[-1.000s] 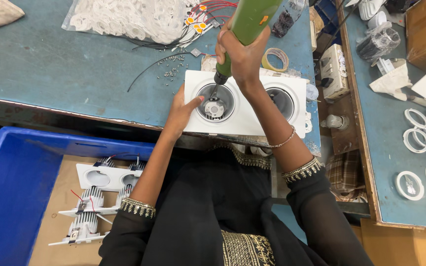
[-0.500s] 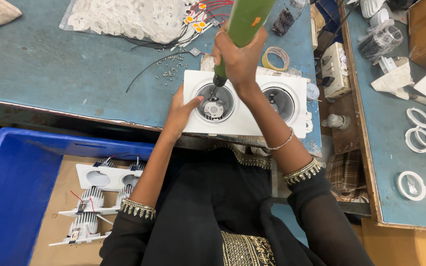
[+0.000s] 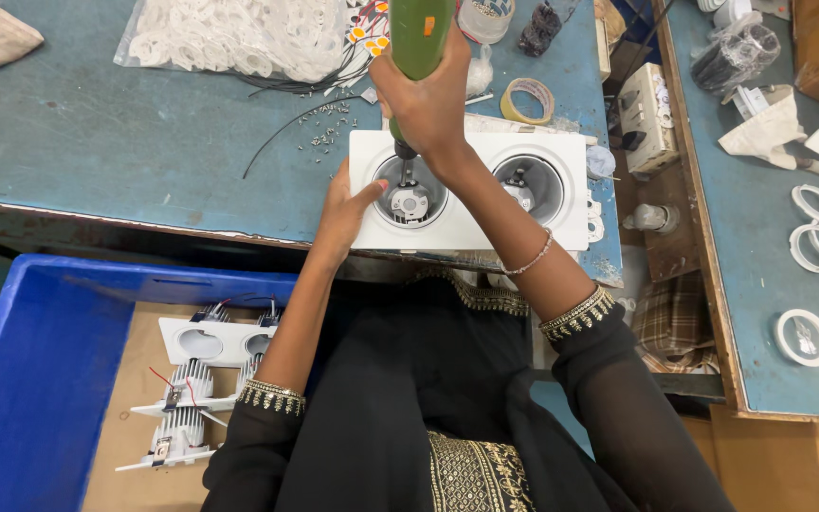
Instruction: The person assembles a recessed lighting fixture by placing internal light modules into a white metal housing, connecting electrical wires, and securing components using an electric screwdriver.
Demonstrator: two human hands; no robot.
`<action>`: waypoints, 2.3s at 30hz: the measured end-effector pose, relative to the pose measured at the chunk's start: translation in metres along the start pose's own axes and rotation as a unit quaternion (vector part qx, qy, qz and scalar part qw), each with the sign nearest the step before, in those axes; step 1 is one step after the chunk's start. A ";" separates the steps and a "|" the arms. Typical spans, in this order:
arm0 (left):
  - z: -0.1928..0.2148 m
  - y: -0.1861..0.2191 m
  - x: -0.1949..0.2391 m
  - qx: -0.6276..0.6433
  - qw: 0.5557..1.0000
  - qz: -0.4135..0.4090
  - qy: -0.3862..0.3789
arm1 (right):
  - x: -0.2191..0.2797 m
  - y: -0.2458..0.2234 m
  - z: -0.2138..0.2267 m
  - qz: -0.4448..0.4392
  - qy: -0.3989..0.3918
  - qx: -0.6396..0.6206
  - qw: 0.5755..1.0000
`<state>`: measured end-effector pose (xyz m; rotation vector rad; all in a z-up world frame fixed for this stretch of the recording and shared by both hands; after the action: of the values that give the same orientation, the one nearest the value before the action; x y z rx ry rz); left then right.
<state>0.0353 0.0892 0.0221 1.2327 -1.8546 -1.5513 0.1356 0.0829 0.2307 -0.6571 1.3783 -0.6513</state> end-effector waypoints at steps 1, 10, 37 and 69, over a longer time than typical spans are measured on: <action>0.000 0.002 0.001 -0.002 1.000 -0.003 -0.002 | -0.001 -0.001 0.000 0.007 -0.002 -0.002 1.000; 0.002 0.000 -0.001 -0.008 1.000 -0.002 0.004 | -0.005 0.001 0.007 0.021 0.017 -0.016 1.000; 0.005 0.015 0.009 -0.056 0.998 0.031 0.025 | 0.082 -0.091 0.181 0.121 0.175 0.109 0.971; 0.003 0.017 0.005 -0.024 0.999 0.038 0.011 | 0.086 -0.066 0.160 0.091 0.170 0.139 0.971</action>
<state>0.0241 0.0862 0.0356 1.1393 -1.8186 -1.5267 0.3001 -0.0182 0.2361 -0.1947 1.6018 -0.8163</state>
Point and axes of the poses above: each hand's wrist, its own x-axis away from the middle knuckle, its own z-axis out of the back of the hand, y = z × x, the point moved 10 cm from there along -x, towards the middle knuckle, and after that the axes turned 10 degrees about -y, right-handed, at the moved point
